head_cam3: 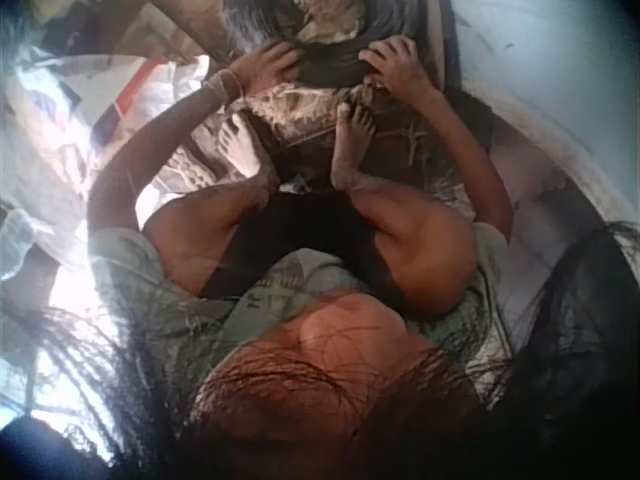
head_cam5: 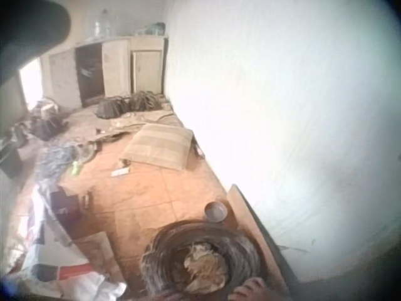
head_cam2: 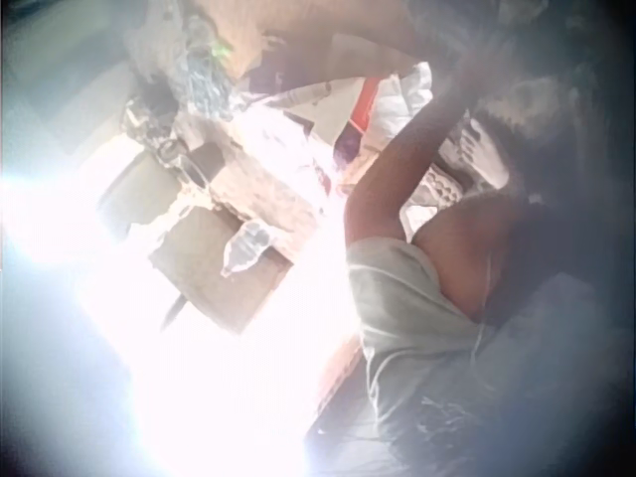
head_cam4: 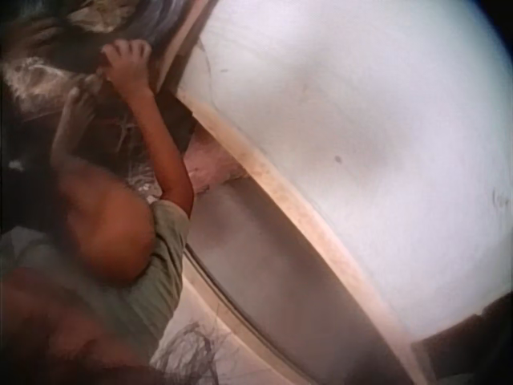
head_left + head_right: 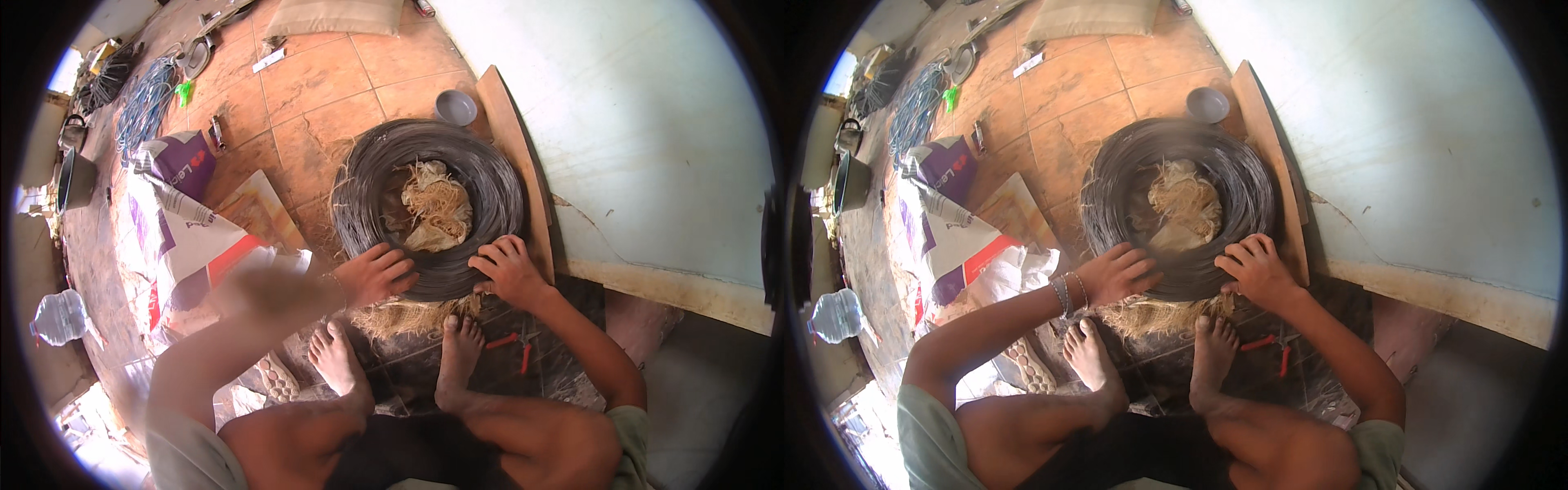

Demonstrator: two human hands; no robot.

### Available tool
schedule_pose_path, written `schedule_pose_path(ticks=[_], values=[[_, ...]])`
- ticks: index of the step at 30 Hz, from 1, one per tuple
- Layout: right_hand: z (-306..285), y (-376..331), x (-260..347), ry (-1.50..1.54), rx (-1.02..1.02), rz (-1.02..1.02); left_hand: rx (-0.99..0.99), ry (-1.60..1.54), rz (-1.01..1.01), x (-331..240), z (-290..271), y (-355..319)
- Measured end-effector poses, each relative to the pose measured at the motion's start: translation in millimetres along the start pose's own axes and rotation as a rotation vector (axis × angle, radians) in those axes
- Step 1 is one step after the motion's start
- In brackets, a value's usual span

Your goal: The person holds a bundle of thin metal wires by hand and cuts the ends with a pair of pliers while sitting on the floor.

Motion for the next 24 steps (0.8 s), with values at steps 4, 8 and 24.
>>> schedule_pose_path(ticks=[4, 8, 24], values=[[2, -1, 4, -0.028, -0.005, -0.071, 0.070, -0.129, -0.012, 12, 5, 4], [1, -14, 12, -0.084, -0.241, -0.205, 0.089, -0.223, -0.068, 12, 7, 11], [-19, 4, 13, -0.063, 0.207, -0.104, 0.164, -0.331, -0.153, 8, 16, 23]])
Point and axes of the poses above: each hand's wrist, its own y-axis towards the middle knuckle, its own z-axis out of the palm, x = y × z, the point moved 10 cm from there along y, towards the middle knuckle, and after that the axes turned 3 degrees about z, right-handed, at the moved point
